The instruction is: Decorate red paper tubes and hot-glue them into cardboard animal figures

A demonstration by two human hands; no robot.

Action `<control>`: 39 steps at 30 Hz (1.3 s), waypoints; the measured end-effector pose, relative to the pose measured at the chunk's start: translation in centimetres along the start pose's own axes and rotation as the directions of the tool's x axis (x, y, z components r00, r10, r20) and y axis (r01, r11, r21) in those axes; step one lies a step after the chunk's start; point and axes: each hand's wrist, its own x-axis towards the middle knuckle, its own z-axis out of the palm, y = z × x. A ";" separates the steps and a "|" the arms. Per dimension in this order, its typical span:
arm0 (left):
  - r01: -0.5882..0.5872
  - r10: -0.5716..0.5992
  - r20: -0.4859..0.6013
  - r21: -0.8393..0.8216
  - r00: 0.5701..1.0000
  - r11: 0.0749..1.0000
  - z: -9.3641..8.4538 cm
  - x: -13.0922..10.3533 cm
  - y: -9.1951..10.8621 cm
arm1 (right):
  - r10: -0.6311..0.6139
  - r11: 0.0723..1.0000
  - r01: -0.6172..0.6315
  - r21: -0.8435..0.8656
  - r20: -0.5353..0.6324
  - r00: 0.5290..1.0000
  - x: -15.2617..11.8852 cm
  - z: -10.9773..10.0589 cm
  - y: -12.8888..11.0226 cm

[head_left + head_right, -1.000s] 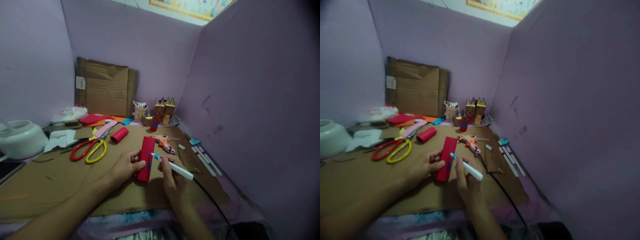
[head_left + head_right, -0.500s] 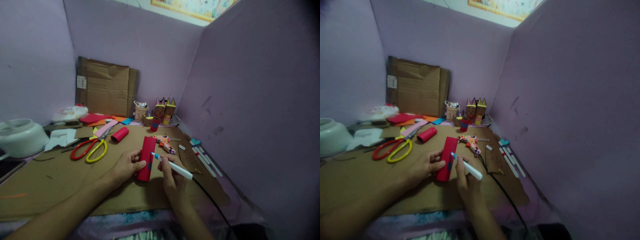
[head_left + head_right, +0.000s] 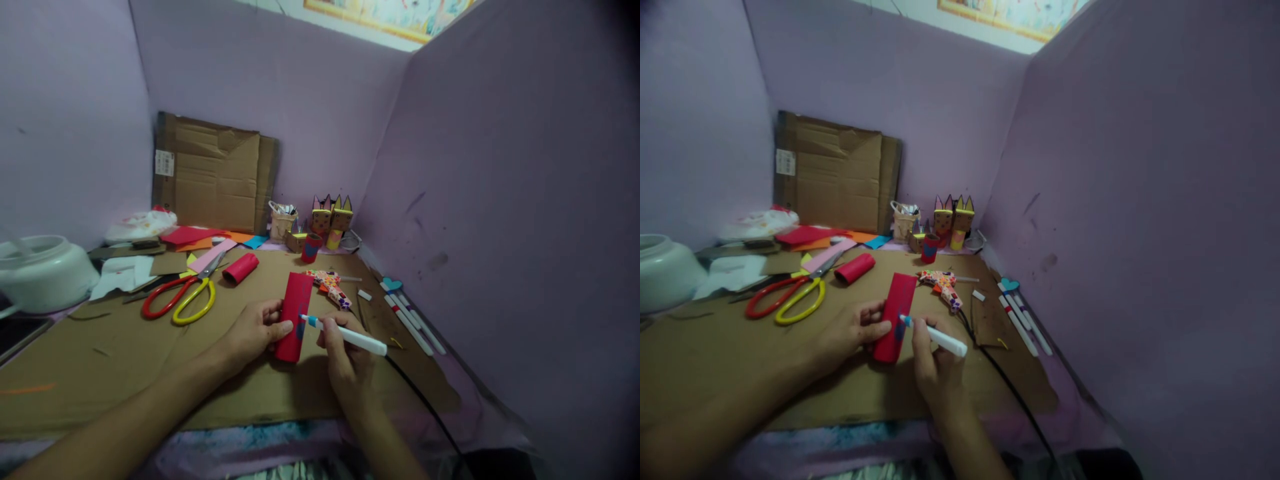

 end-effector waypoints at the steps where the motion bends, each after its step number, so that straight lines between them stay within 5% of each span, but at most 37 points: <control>1: 0.000 0.000 -0.002 0.004 1.000 1.000 0.0 0.0 0.0 | -0.003 1.000 0.003 -0.006 -0.004 1.000 0.0 0.0 -0.1; 39: 0.009 -0.009 0.004 0.045 1.000 0.999 -0.2 0.1 -0.2 | 0.033 0.999 -0.032 0.019 -0.029 0.999 0.0 0.3 0.2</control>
